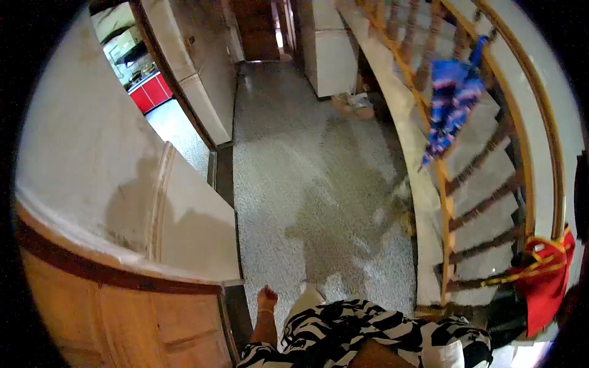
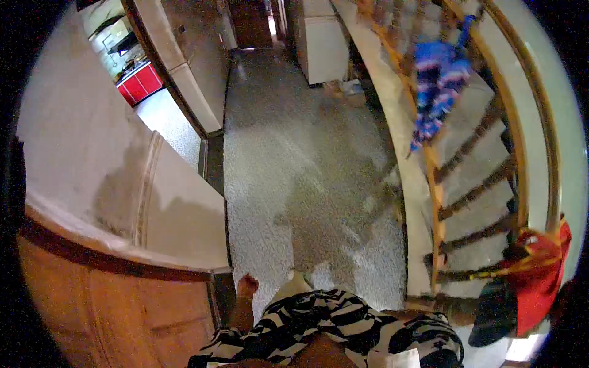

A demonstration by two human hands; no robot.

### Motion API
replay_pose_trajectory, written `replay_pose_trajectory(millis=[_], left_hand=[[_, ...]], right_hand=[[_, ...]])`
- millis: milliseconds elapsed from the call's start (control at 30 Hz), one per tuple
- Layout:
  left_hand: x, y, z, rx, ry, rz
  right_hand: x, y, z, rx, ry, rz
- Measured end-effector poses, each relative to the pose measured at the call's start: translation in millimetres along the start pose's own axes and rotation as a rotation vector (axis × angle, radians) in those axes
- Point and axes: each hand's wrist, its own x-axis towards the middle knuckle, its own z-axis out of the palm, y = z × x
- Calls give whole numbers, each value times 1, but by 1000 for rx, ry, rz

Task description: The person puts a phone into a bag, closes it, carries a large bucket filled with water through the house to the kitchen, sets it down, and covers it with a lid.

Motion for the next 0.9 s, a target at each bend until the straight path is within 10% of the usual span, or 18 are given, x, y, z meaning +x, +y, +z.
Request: replay_pose_trajectory(millis=[67,133,167,467,900], left_hand=[[73,49,48,76,-741,22],[52,79,176,148,-340,18],[104,99,204,165,-631,-41],[212,120,559,386,-598,-72],[405,317,796,163,-492,-198]], right_hand=[[25,-30,-31,71,18,49],[52,-60,-65,123,45,88],[69,-75,-84,146,53,101],[263,-178,-309,222,132,198],[487,-341,-565,240,82,334]])
